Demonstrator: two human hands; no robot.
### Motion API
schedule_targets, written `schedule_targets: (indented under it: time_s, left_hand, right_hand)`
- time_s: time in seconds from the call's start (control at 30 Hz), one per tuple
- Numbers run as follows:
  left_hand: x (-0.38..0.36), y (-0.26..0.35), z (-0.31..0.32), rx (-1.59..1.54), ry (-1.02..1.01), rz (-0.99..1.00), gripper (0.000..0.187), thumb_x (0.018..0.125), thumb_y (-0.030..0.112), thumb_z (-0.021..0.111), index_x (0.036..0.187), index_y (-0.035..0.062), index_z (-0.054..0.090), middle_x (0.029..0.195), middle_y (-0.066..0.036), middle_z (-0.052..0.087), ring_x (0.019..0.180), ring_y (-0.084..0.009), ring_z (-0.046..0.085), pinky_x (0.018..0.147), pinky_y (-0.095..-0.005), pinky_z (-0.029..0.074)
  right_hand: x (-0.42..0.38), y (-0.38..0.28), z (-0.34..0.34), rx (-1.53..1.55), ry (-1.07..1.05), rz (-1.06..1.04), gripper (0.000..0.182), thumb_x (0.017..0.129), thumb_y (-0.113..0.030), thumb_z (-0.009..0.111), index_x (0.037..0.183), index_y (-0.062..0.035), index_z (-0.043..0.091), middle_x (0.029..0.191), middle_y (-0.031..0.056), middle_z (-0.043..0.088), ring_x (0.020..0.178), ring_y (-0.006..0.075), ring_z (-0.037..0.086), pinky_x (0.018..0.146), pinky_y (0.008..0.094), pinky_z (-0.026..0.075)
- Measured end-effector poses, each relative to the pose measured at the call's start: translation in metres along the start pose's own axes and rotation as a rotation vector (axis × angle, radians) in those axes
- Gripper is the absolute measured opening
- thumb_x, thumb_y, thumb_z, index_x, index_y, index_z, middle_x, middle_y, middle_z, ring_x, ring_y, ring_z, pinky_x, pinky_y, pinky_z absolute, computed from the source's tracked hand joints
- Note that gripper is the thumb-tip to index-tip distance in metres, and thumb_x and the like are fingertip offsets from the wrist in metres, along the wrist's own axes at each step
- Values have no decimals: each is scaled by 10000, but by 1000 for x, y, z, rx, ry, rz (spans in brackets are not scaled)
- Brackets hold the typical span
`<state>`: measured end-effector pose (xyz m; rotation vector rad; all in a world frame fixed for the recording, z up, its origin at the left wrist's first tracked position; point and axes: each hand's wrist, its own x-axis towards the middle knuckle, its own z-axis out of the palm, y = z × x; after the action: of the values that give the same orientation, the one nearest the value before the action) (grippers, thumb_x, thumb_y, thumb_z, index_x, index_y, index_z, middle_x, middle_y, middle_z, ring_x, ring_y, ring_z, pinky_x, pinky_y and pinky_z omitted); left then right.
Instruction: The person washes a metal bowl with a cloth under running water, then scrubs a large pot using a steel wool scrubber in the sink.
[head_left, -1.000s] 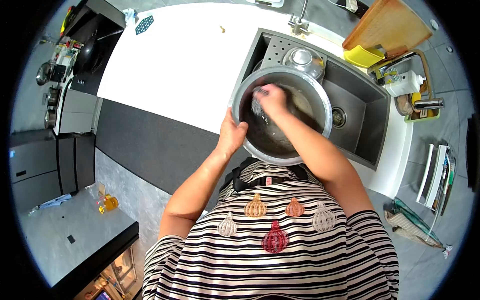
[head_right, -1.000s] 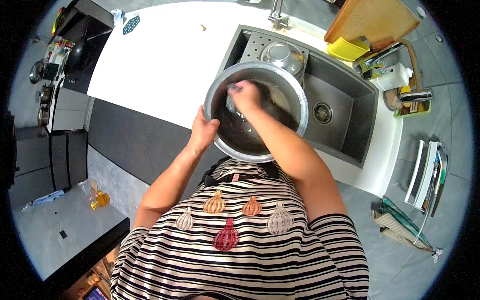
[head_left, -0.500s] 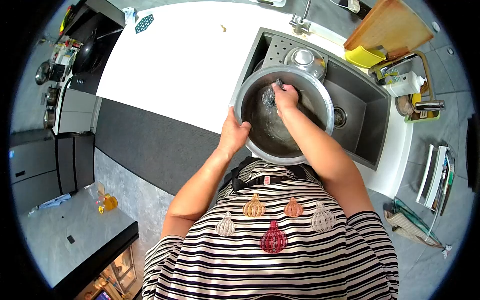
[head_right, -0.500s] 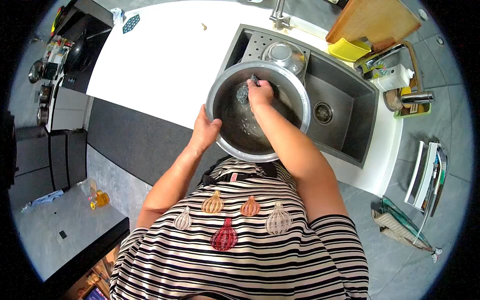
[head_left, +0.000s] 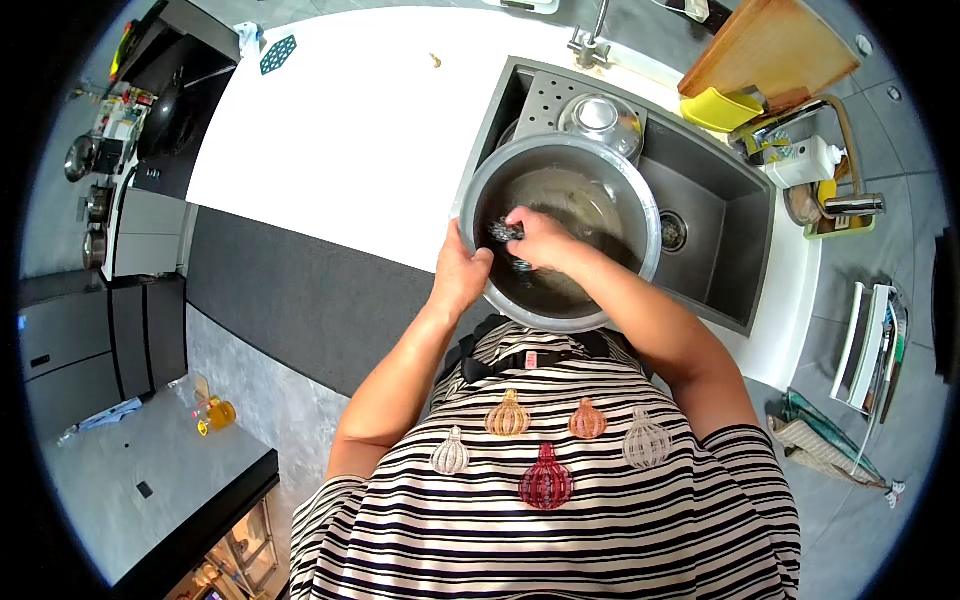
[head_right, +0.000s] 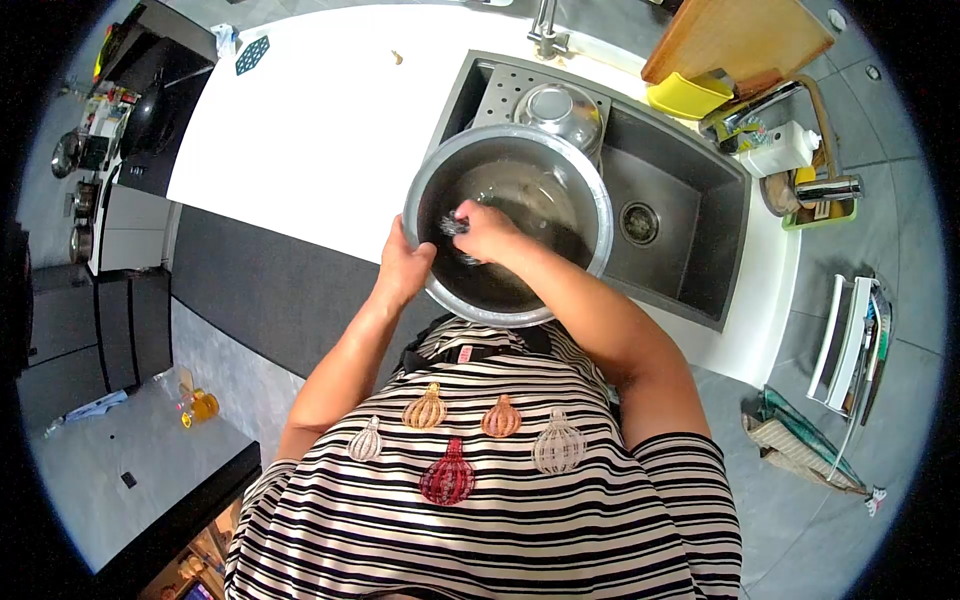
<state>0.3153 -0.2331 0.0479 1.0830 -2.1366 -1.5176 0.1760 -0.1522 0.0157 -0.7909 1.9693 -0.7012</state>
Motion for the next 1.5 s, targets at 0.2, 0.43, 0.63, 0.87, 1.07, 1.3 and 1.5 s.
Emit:
schedule_targets:
  time_s: [0.2,0.43,0.63,0.87,1.07,1.3,1.5]
  left_hand:
    - [5,-11,0,46,-30,21,471,717,54,527,1167,-29,415,994,-266,587,950,-379,583,839,-396,452]
    - [4,-12,1,89,7,25,479,712,58,527,1168,-31,411,991,-281,583,955,-405,573,839,-417,448]
    - [6,-14,-1,87,-34,-3,485,710,71,529,1169,-30,405,980,-300,576,944,-428,566,832,-432,446]
    - [7,-12,0,171,-20,59,469,716,72,530,1152,-43,401,942,-301,579,919,-427,574,803,-432,455]
    - [4,-4,0,158,-15,29,469,721,77,535,1157,-39,401,925,-282,588,886,-423,578,790,-436,453]
    - [5,-4,2,156,-4,-7,478,725,89,539,1168,-28,401,966,-290,583,929,-421,573,824,-435,449]
    - [5,-10,3,186,-2,12,498,723,97,544,1174,-41,384,951,-307,577,921,-439,567,809,-452,452]
  right_hand:
    - [42,-10,-9,931,167,68,362,767,-130,653,1063,-42,463,959,117,575,806,235,610,542,382,562]
    - [20,-16,14,686,72,148,366,781,-165,653,1072,-64,456,996,86,544,859,222,581,589,415,543]
    - [44,-10,-24,1225,429,74,364,787,-89,619,1071,-67,391,994,116,552,837,245,596,640,456,548]
    - [12,-40,-4,738,86,163,315,783,-141,642,1040,-67,475,990,81,569,899,231,586,645,451,530]
    - [55,14,-28,1397,611,199,373,801,-145,610,1102,-80,399,977,114,565,761,241,598,602,414,543]
    - [7,4,-5,-341,-18,167,406,718,-252,644,1059,-88,497,931,151,614,638,252,628,630,364,517]
    - [16,-17,2,401,103,-37,340,751,-200,647,1008,-52,481,883,99,579,672,190,599,455,339,520]
